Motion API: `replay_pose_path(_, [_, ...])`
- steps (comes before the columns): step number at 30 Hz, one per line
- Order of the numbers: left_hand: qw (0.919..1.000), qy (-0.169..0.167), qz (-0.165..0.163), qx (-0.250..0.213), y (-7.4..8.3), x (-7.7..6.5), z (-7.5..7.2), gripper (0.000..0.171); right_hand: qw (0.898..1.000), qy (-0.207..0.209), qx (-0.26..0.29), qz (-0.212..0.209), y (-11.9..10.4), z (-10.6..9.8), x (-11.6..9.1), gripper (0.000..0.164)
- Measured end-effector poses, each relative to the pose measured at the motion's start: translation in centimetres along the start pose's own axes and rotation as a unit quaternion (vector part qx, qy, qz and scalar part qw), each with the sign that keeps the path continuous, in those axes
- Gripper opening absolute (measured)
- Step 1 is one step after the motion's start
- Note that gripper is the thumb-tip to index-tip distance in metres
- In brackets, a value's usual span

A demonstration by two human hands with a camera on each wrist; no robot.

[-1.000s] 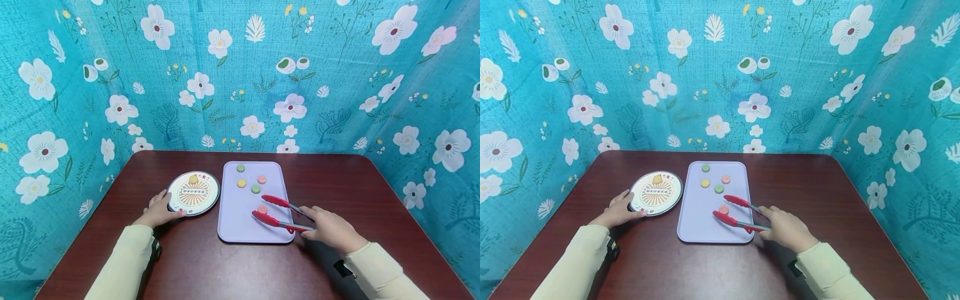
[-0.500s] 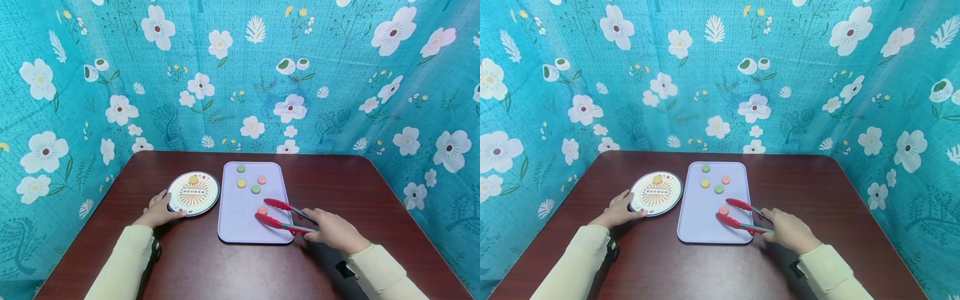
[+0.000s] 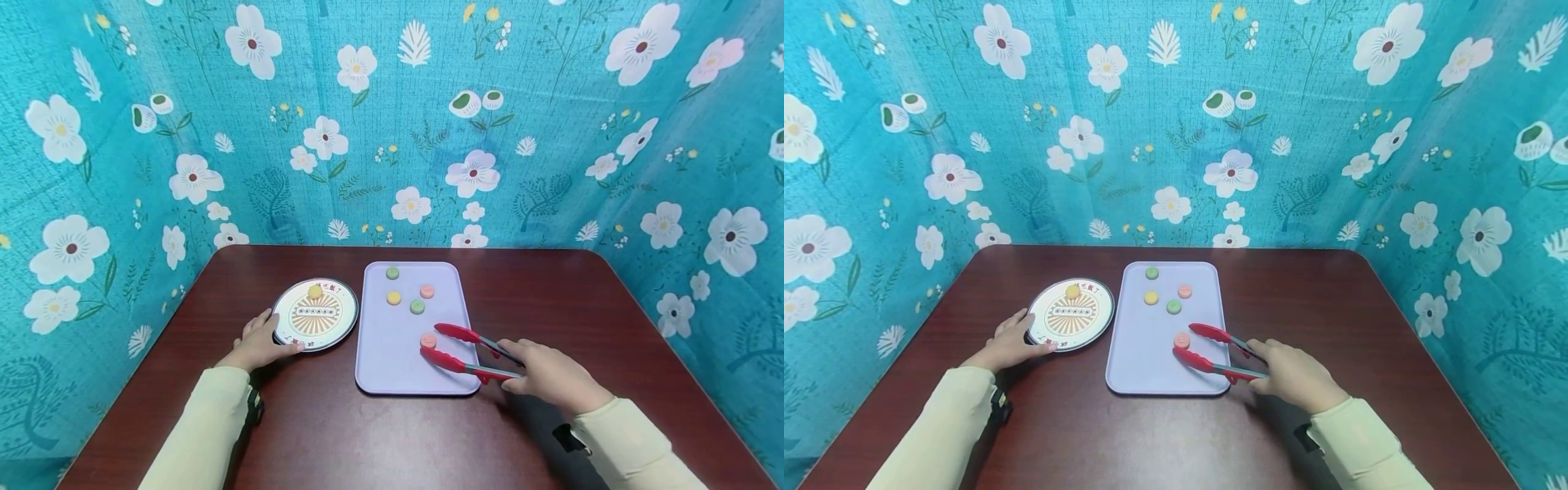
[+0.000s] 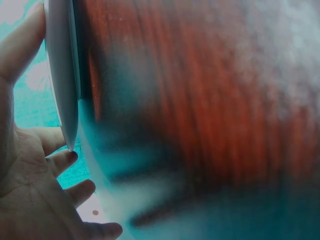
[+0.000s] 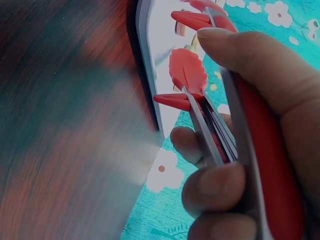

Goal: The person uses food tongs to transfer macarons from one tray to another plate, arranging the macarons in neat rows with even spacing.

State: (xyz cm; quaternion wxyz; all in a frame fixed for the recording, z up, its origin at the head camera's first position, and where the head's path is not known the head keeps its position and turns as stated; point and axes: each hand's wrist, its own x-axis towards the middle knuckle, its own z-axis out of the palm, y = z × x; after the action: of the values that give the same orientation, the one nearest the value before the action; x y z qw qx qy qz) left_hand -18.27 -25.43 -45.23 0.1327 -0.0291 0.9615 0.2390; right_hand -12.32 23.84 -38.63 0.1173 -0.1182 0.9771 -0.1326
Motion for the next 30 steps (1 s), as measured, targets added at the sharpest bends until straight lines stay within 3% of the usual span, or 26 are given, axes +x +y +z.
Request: replay_pose_path(30, [1.0000, 0.000, 0.005, 0.003, 0.01, 0.06, -0.04, 0.114, 0.999, -0.017, 0.030, 0.002, 0.28, 0.15, -0.15, 0.075])
